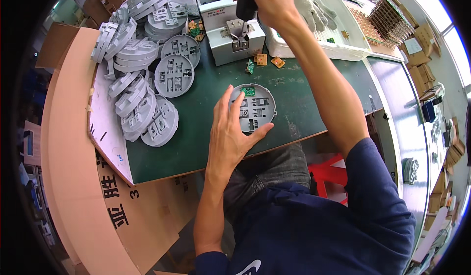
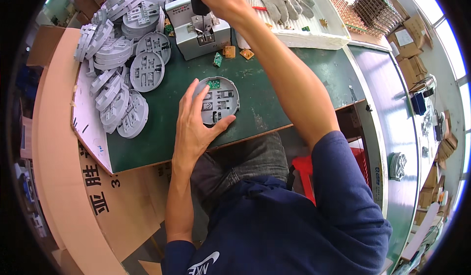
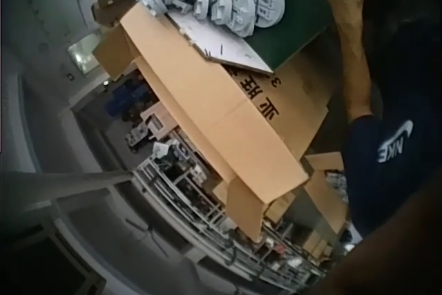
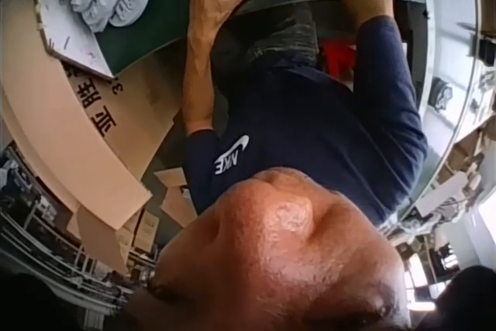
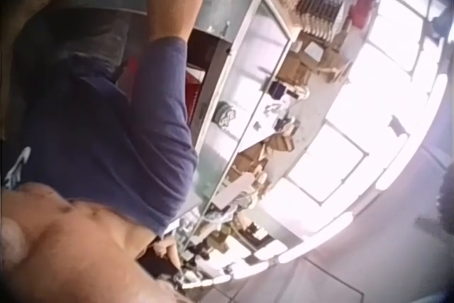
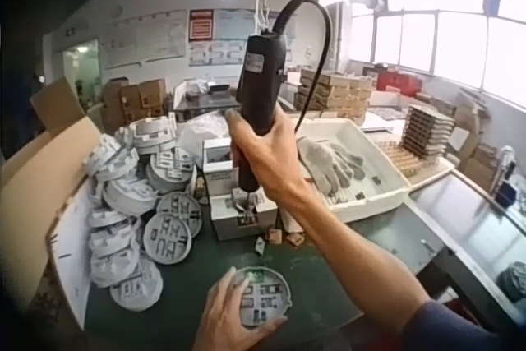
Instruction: Assembling small electronic components into plastic housings using a power screwdriver on an assembly line.
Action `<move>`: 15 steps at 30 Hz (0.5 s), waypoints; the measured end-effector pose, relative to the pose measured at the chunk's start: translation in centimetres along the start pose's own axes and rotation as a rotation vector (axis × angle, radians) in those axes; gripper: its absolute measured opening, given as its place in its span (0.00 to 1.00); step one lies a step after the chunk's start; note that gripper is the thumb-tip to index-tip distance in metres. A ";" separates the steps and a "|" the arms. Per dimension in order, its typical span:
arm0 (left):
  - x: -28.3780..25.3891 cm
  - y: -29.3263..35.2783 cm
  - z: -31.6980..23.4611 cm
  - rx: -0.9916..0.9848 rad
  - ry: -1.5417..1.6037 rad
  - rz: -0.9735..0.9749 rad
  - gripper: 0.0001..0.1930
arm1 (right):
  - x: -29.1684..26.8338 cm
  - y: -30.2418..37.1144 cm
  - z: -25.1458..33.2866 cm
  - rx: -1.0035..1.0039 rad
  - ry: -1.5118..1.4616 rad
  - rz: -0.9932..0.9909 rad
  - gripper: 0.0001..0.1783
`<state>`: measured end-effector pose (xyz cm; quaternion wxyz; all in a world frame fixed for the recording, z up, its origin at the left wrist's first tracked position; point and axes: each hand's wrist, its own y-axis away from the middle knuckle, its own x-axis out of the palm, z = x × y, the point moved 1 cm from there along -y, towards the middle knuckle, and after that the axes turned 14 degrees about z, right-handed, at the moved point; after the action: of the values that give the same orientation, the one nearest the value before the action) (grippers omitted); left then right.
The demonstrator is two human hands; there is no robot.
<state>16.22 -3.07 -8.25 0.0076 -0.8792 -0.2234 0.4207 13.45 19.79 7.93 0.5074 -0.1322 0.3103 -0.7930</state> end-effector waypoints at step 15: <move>0.3 -0.2 -0.2 -0.020 -0.009 -0.041 0.45 | 2.7 6.5 2.0 0.097 -0.053 0.097 0.28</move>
<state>16.41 -2.78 -8.31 0.0062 -0.8727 -0.2456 0.4220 17.96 14.76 5.08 0.5590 -0.1130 0.2640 -0.7778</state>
